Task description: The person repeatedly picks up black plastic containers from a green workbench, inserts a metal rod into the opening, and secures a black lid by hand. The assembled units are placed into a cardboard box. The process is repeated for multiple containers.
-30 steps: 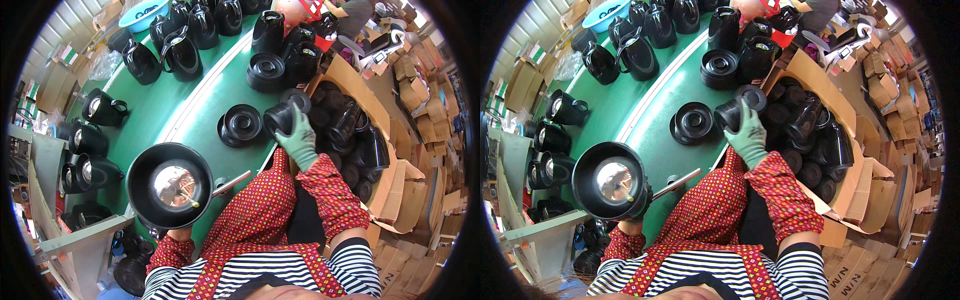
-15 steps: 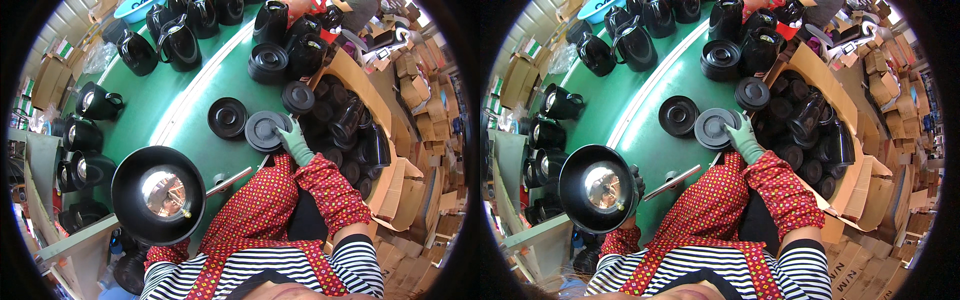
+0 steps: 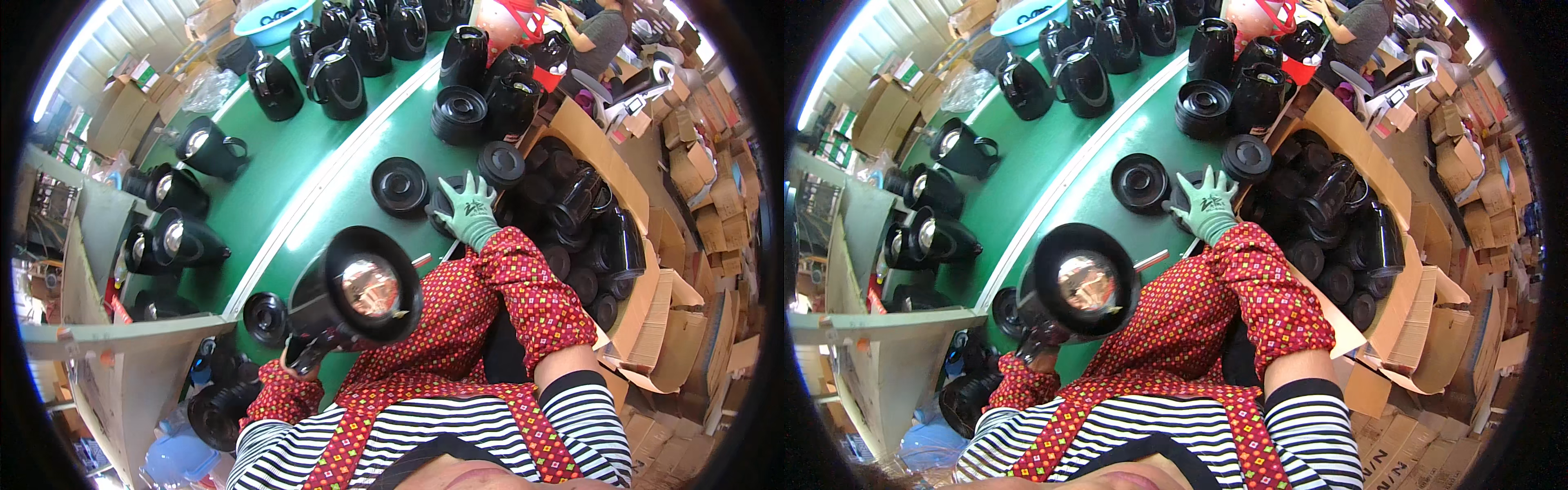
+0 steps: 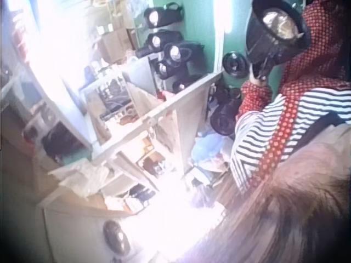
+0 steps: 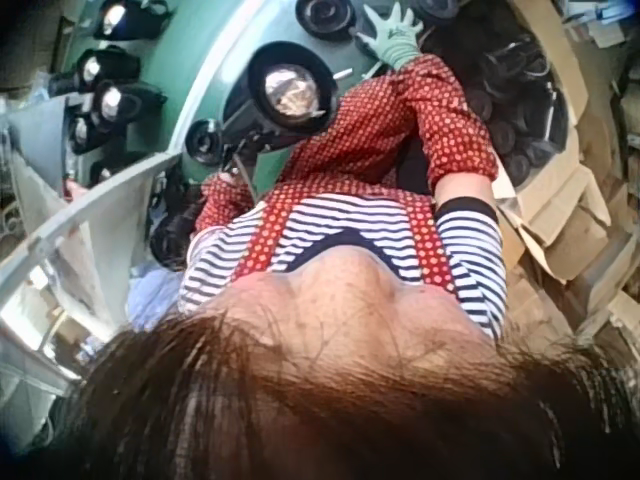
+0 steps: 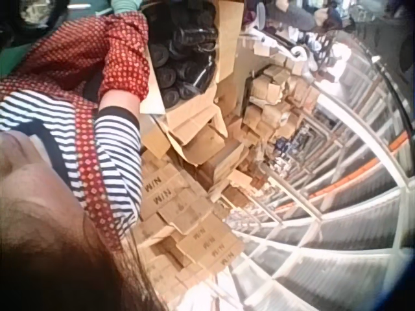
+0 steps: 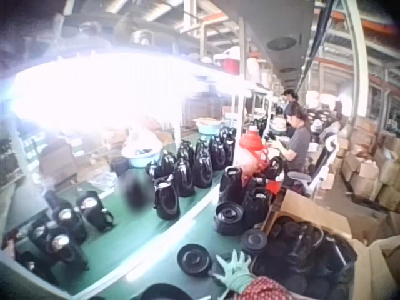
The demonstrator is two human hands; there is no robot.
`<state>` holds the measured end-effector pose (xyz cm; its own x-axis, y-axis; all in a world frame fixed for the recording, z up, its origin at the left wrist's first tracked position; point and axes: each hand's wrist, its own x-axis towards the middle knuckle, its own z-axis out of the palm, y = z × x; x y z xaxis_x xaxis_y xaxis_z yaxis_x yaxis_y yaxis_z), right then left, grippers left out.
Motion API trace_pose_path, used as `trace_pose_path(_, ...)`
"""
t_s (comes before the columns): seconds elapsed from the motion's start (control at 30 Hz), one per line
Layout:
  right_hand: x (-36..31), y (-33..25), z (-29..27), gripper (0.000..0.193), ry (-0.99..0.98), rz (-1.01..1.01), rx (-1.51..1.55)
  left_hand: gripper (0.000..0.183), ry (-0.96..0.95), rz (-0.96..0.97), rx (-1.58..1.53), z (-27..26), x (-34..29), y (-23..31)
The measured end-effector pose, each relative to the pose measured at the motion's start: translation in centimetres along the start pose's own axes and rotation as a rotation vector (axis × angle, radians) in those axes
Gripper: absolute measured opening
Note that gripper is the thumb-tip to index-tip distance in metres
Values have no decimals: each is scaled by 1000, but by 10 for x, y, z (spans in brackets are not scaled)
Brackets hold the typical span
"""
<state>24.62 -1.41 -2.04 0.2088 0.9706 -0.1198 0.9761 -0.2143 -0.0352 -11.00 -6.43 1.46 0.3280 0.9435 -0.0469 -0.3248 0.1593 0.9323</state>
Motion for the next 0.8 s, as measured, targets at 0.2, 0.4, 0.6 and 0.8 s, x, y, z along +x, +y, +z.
trace_pose_path(0.2,-21,9,-26,81,380,-15,378,60,-235,-110,-106,30,-24,-7)
trace_pose_path(0.4,-191,-1,-120,85,454,-558,1008,58,-399,-217,-148,52,-35,-19)
trace_pose_path(0.6,-269,15,-123,84,476,-372,1106,56,-540,-313,-179,86,-26,-43)
trace_pose_path(0.8,-289,32,-119,86,549,-404,997,54,-556,-384,-117,90,-31,-59)
